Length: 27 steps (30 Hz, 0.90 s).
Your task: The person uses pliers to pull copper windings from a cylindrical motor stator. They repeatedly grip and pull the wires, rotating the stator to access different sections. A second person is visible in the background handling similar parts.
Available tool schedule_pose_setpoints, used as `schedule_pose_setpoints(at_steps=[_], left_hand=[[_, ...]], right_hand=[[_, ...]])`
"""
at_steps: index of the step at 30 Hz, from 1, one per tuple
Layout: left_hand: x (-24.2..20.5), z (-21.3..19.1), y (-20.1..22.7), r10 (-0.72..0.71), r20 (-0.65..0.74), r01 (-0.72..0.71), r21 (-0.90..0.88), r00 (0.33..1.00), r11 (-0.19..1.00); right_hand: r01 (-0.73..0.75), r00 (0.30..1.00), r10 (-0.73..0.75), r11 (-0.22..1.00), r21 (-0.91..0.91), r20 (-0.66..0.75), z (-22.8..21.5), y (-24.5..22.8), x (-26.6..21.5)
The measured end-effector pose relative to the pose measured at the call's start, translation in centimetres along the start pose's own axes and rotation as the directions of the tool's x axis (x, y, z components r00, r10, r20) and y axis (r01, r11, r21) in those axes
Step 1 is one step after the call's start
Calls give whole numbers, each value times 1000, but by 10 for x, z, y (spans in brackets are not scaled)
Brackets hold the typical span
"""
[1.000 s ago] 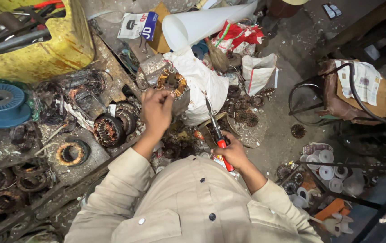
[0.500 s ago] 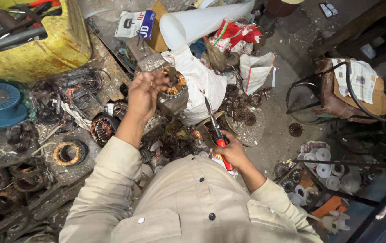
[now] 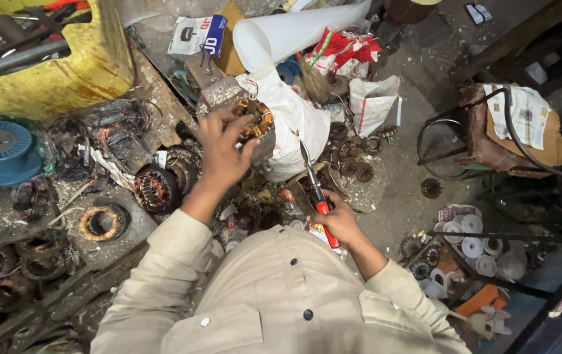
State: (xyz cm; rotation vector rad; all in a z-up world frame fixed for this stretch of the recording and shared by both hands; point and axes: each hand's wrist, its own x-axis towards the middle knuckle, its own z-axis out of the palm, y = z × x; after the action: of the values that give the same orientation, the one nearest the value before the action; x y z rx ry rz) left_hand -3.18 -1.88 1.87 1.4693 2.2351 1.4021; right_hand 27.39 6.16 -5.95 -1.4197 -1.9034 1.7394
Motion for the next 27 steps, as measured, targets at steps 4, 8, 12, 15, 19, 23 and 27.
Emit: schedule_pose_setpoints(at_steps=[4,8,12,15,19,23,27], left_hand=[[0,5,10,-158,55,167,-241,986,956],[8,8,16,351,14,-330,377,936,865],[27,37,31,450,-54,-315,641,891,700],[41,48,37,294,29,-231,693,956,683],[50,43,24,120,-6,-110,360,993,926],[40,42,2,200,-163,-204,-10,966,979],[38,48,-14,159,-153,-167,-39,975,985]], right_hand=[[20,1000,-21,997,-75,-18,-1,-3,0],[-40,999,37,994,-98,-30,0,0,0],[12,1000,-13,999,-42,-24,1,5,3],[0,1000,0,998,59,-4,1,8,5],[10,1000,-11,994,105,10,-1,12,8],[-39,999,39,991,127,0,-5,13,4],[-41,999,42,998,42,-27,-8,2,5]])
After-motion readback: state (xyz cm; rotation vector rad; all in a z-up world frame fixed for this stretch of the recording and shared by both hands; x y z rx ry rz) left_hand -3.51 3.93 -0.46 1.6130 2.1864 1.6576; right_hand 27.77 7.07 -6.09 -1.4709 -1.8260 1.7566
